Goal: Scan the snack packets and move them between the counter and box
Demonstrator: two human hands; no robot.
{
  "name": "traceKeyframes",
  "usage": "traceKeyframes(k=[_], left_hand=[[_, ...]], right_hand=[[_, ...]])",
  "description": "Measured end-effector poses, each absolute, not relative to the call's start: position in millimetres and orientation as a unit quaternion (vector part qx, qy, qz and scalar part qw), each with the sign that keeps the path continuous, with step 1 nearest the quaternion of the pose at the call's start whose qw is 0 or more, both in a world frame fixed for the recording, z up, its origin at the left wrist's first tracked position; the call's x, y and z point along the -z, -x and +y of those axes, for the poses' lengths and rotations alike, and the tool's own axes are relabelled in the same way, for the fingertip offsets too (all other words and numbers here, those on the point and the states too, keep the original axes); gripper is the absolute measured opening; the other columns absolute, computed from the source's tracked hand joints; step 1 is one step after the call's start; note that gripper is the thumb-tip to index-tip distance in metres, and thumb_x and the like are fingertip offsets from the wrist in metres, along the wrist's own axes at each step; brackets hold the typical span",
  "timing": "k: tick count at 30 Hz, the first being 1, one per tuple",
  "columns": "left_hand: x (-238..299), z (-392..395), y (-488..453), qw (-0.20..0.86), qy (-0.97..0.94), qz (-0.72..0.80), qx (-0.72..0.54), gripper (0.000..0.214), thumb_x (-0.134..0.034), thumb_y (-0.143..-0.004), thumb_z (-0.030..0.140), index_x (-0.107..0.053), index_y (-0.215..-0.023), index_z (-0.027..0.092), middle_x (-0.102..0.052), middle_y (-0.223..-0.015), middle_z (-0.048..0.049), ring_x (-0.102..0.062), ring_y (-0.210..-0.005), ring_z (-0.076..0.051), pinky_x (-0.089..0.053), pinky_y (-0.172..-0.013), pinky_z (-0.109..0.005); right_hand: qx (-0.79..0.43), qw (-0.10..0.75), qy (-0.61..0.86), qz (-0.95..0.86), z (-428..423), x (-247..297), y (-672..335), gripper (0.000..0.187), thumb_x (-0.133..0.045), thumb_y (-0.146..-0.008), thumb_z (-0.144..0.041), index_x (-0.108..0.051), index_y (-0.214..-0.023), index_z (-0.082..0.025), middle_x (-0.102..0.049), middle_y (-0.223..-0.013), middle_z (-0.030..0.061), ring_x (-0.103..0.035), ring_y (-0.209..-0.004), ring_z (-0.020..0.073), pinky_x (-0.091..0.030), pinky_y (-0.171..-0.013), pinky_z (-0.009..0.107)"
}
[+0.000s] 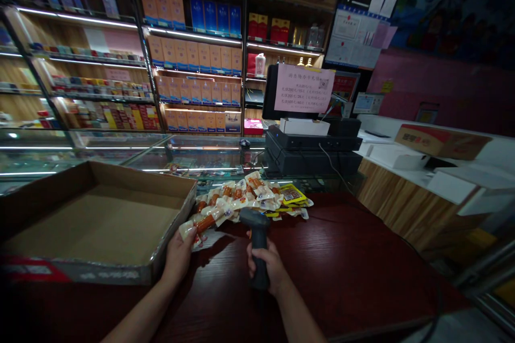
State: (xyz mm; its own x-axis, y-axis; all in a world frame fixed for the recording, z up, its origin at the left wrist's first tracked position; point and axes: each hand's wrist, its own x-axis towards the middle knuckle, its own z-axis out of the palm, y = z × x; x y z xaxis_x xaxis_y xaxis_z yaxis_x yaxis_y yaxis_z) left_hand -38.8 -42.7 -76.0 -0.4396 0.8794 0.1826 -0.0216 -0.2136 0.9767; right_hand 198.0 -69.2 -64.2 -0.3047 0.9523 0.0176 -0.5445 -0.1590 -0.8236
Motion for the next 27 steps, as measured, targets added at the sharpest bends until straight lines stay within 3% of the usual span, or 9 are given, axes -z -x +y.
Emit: traceKeyframes(k=[6,11,27], left_hand=[[73.1,-45.0,37.3,0.331,-0.409,0.535,-0.661,0.045,-0.057,-0.072,0.052,-0.062,-0.093,0.013,-0.065,-0.067,-0.0036,-0.059,-0.064,-0.020,-0.047,-0.064,-0.030],[70.1,-46.9,36.6,0.315,-0.417,0.534,-0.665,0.043,-0.057,-0.072,0.053,-0.063,-0.088,0.014,-0.065,-0.069,-0.0038,-0.060,-0.068,-0.020,-0.048,-0.067,-0.030],[68.4,-48.1,35.7,0.329,-0.402,0.536,-0.665,0.047,-0.057,-0.070,0.053,-0.063,-0.093,0.013,-0.068,-0.077,-0.0069,-0.063,-0.071,-0.022,-0.049,-0.063,-0.030]], right_hand=[[-0.628,0.473,0.353,-0.507,-72.9,48.1,-186.7,0.047,-0.073,-0.065,-0.035,-0.054,-0.104,-0.015,-0.052,-0.057,-0.0066,-0.042,-0.034,0.0055,-0.035,-0.031,0.018],[-0.581,0.455,0.398,-0.545,-74.0,46.3,-179.2,0.039,-0.070,-0.065,-0.033,-0.053,-0.096,-0.017,-0.052,-0.060,-0.0069,-0.041,-0.033,0.0049,-0.032,-0.030,0.018],[-0.593,0.459,0.403,-0.524,-76.5,48.5,-177.7,0.042,-0.068,-0.066,-0.035,-0.052,-0.099,-0.015,-0.049,-0.052,-0.0086,-0.040,-0.032,0.0060,-0.032,-0.031,0.018]])
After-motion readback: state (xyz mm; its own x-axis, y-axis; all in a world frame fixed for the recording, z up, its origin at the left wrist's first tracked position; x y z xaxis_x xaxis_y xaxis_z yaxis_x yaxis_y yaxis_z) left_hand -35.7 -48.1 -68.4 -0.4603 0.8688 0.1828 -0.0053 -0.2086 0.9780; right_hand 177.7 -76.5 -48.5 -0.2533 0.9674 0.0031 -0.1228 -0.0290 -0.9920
